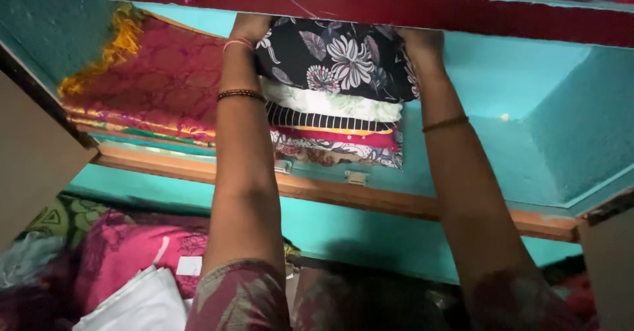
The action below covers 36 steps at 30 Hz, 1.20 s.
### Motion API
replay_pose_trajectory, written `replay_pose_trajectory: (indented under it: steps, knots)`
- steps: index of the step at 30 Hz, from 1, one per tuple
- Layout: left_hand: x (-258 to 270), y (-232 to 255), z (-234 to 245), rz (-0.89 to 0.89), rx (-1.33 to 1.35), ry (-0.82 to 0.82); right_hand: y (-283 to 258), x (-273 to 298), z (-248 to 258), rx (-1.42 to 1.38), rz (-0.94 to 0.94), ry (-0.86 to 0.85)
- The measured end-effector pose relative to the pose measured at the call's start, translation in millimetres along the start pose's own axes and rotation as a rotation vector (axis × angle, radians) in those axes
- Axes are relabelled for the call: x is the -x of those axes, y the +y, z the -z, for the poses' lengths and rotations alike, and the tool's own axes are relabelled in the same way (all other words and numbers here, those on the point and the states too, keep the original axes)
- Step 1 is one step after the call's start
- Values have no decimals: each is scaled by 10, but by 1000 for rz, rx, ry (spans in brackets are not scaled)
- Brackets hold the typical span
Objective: The person folds several pieces of clothing, including a black floral garment, a red cloth, and a green cloth, then places them into a wooden wardrobe shelf. The person also retrieves and repositions a white cloth within the wardrobe.
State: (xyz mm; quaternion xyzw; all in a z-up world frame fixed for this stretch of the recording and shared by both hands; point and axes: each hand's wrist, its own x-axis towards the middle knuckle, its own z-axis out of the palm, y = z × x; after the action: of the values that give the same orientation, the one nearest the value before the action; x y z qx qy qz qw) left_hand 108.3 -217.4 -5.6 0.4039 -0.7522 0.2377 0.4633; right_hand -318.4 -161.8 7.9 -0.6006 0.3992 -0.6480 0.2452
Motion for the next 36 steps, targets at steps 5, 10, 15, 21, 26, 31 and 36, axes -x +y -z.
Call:
replay_pose_trajectory:
  steps: [5,10,15,21,26,31,36]
  knots:
    - [-102,-140,-335,227,33,-206,167,-146,64,686,724,-19]
    - [252,-13,-547,552,318,-556,398,42,101,667,346,-330]
    - [304,-86,-575,699,512,-554,508,150,113,270,-63,-373]
    - [186,-230,-572,756,408,-580,-122,231,585,621,-109,-137]
    - [277,-125,-497,684,350,-505,-1227,1755,564,531,490,241]
    - [328,475,86,1017,1088,-372,-1740,2010,-107,760,940,-120]
    - [560,1348,920,1201,1211,-56,-1540,1812,-528,950,861,-12]
